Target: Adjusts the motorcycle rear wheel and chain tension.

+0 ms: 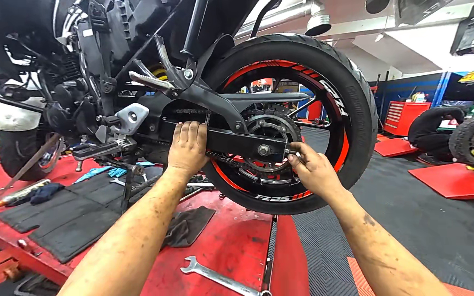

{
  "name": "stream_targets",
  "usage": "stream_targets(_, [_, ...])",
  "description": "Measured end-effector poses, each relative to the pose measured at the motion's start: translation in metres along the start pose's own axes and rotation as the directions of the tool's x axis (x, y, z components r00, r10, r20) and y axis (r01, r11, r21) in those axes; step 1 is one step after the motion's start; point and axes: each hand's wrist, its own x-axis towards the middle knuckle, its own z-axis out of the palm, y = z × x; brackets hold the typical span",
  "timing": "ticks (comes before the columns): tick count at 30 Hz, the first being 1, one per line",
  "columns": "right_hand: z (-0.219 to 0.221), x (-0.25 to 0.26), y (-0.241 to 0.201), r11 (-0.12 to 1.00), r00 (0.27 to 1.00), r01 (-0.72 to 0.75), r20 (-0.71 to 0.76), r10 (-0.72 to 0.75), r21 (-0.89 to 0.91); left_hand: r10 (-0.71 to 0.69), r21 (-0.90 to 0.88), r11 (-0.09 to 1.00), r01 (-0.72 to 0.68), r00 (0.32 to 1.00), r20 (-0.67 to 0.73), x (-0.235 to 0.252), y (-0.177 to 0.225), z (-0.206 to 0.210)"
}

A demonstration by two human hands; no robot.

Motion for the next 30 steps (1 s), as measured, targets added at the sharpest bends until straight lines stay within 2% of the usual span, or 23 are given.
stream_targets(2, [0.0, -0.006, -0.004, 0.991, 0.995, -0.096, -0.003, 0.096, 0.096, -0.003, -0.015, 1.0, 0.003, 1.0, -0.003, 0.0, 0.0, -0.001])
stream_targets(5, [0.005, -0.017, -0.006, 0.91, 0.977, -0.201, 0.008, 0.212, 0.364, 0.002, -0.041, 0.999, -0.002, 1.0, -0.015, 0.001, 0.0, 0.0])
stream_targets(6, [0.008, -0.021, -0.006, 0.857, 0.973, -0.211, 0.023, 0.228, 0.471, 0.005, -0.031, 1.0, -0.006, 1.0, -0.021, 0.001, -0.001, 0.0])
stream_targets(8, [0.01, -0.027, -0.008, 0.806, 0.972, -0.213, 0.037, 0.231, 0.552, 0.005, -0.016, 1.0, -0.006, 1.0, -0.016, 0.001, -0.001, 0.002])
stream_targets(10, [0.006, -0.032, -0.01, 0.835, 0.962, -0.238, 0.004, 0.272, 0.497, 0.013, -0.02, 1.0, -0.012, 0.999, 0.043, 0.0, -0.002, -0.001])
stream_targets(13, [-0.004, -0.033, -0.013, 0.904, 0.944, -0.279, -0.08, 0.32, 0.324, 0.068, -0.023, 0.998, -0.065, 0.975, 0.213, -0.005, -0.01, -0.01])
stream_targets(15, [-0.004, -0.03, -0.016, 0.925, 0.924, -0.272, -0.197, 0.329, 0.266, 0.089, -0.017, 0.996, -0.087, 0.963, 0.253, -0.006, -0.014, -0.013])
stream_targets(18, [0.015, -0.027, -0.012, 0.944, 0.88, -0.157, -0.392, 0.267, 0.29, 0.078, -0.025, 0.997, -0.075, 0.988, 0.137, -0.008, -0.009, -0.006])
stream_targets(21, [0.044, -0.026, -0.01, 0.896, 0.854, -0.077, -0.436, 0.285, 0.436, 0.042, -0.029, 0.999, -0.041, 0.999, 0.034, -0.007, -0.005, 0.002])
stream_targets(27, [0.072, -0.033, -0.027, 0.853, 0.808, -0.058, -0.478, 0.346, 0.519, 0.015, -0.011, 1.0, -0.015, 0.999, 0.028, -0.007, -0.005, 0.002])
stream_targets(30, [0.081, -0.035, -0.028, 0.897, 0.794, -0.028, -0.535, 0.288, 0.441, 0.001, -0.01, 1.0, -0.001, 1.0, 0.03, -0.007, -0.002, 0.003])
